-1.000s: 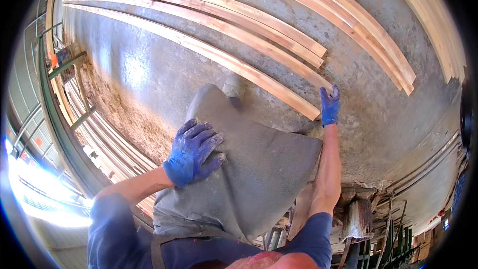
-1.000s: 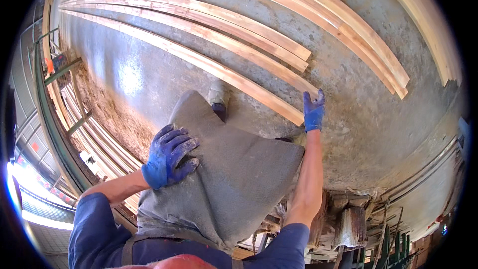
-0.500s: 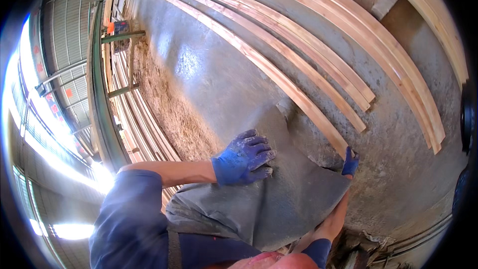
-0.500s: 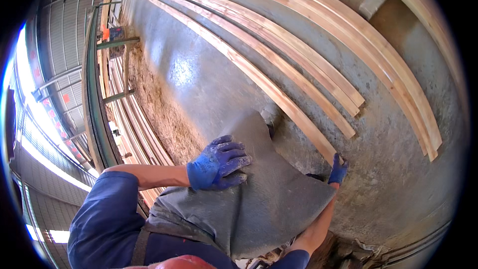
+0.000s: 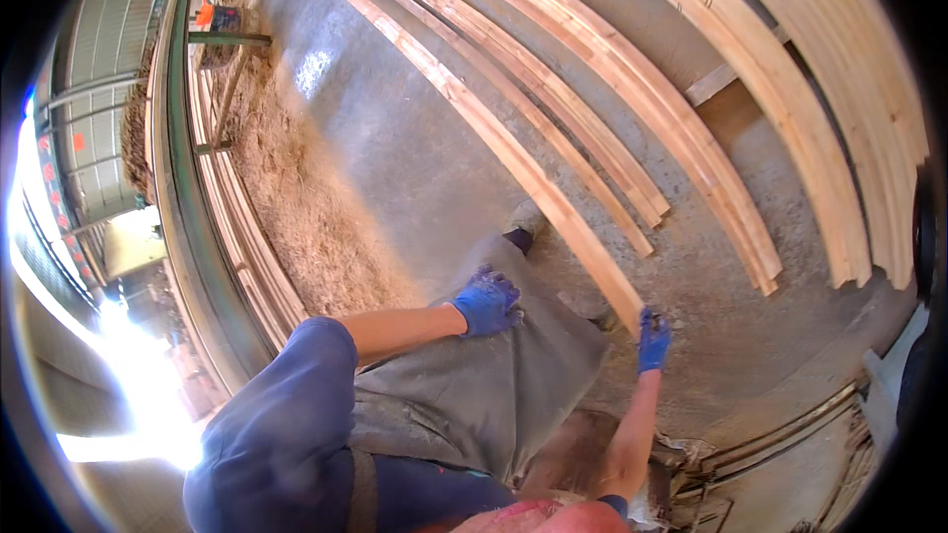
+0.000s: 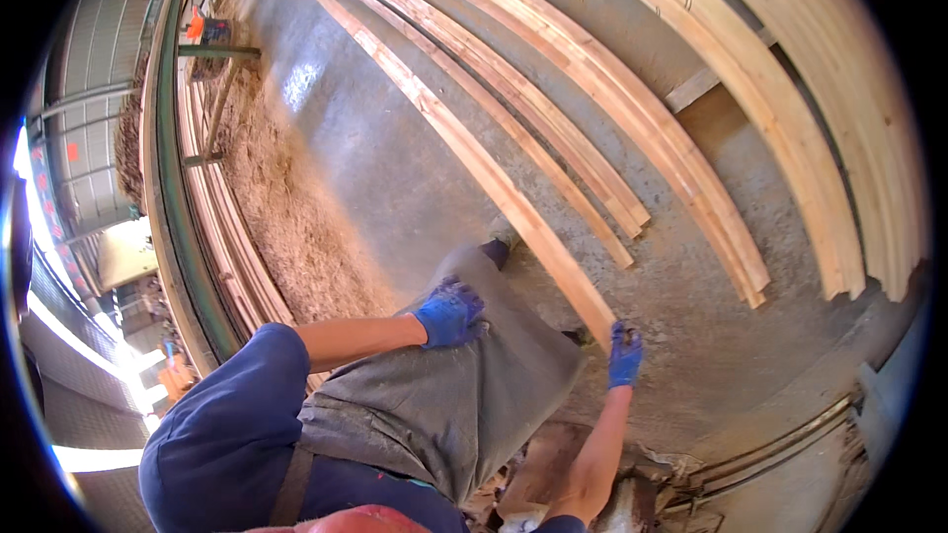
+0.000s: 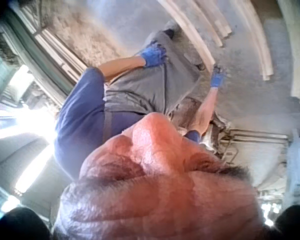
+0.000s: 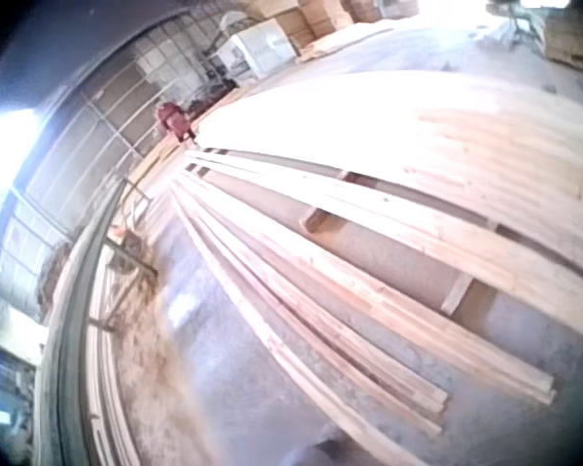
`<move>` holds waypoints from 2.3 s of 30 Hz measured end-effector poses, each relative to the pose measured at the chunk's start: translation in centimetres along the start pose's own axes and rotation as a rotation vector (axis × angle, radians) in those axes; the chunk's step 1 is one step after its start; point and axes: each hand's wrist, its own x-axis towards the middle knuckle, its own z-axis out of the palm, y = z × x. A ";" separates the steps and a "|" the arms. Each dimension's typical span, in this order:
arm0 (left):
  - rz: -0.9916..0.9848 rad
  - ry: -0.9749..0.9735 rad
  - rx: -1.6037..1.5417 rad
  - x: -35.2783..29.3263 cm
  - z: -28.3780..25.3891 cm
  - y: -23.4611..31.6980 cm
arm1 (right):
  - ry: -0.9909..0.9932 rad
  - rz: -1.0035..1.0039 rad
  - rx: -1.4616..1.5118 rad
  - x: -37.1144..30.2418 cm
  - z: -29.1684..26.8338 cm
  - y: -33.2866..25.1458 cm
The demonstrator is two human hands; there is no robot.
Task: The person picks up long wooden planks from a pile and places them into a large circular wooden frame. They measure the planks with a tape measure and use a brush to apply a substance to the frame. The person repeats this process with multiple planks, fitting them into the structure.
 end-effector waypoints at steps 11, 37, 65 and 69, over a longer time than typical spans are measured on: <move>-0.379 0.368 -2.367 -6.0 -9.7 3.3 | -0.469 -0.025 -0.292 -20.3 -6.9 -32.6; -1.245 0.740 -1.609 -60.5 12.7 27.6 | -1.531 0.327 -0.350 -42.9 49.4 -44.6; -1.569 0.801 -1.568 -55.3 9.0 21.8 | -1.151 0.219 -0.095 -42.0 73.7 -65.0; -1.527 0.754 -1.688 -50.8 12.3 24.2 | -1.124 0.135 -0.217 -39.1 71.9 -63.4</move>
